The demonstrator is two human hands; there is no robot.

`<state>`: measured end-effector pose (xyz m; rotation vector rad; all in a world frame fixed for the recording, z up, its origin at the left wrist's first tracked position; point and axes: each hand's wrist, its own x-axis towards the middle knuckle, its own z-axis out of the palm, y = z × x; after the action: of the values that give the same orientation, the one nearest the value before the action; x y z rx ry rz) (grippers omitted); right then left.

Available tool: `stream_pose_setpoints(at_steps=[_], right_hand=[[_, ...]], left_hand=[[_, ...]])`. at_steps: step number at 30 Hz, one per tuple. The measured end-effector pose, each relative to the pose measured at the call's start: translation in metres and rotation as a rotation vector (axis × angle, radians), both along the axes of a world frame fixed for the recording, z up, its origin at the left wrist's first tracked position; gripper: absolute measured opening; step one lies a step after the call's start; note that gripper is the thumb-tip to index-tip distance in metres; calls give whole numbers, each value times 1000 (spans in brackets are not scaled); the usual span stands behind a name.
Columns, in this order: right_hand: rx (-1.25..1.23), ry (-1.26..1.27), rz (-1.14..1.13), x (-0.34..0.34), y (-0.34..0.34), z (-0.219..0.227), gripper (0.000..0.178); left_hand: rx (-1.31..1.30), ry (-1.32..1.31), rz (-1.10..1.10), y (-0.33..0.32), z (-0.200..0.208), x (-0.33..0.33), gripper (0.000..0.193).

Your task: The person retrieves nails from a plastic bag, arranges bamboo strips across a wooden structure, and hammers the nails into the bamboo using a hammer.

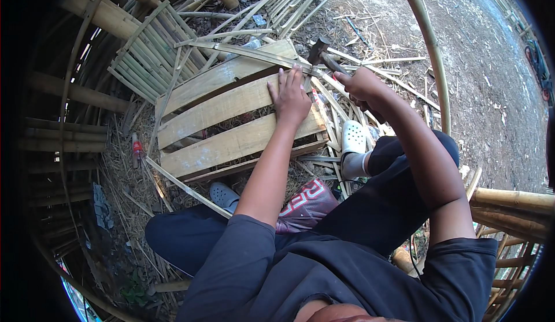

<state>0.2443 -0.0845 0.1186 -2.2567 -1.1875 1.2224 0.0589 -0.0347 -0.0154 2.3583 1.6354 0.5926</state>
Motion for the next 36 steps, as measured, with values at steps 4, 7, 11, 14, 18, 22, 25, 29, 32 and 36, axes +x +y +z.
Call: stream_pose_setpoints(at_steps=[4, 7, 11, 14, 18, 22, 25, 29, 32, 36], right_hand=[[26, -17, -3, 1, 1, -5, 63], [55, -28, -14, -4, -1, 1, 64], [64, -124, 10, -1, 4, -3, 65], [25, -97, 10, -3, 2, -4, 66], [38, -82, 31, -2, 0, -10, 69], [17, -84, 42, -9, -4, 2, 70], [31, -78, 52, -7, -6, 1, 70], [35, -42, 60, -11, -10, 6, 70], [39, -25, 52, -12, -11, 6, 70], [45, -20, 13, -15, -12, 2, 69]], left_hand=[[-14, 17, -8, 0, 2, 1, 58], [-16, 18, -7, 0, 1, -1, 58], [-13, 11, -11, 0, 0, 0, 58], [-5, -9, -4, 0, -1, 0, 59], [0, -6, -6, 0, -1, 1, 59], [-7, 4, 1, 1, -1, -2, 60], [-16, -5, -5, -1, 1, 1, 60], [-17, 36, -2, 0, 1, 0, 57], [-13, 38, -1, 1, 1, -1, 57], [-8, 15, -5, 0, 1, -1, 57]])
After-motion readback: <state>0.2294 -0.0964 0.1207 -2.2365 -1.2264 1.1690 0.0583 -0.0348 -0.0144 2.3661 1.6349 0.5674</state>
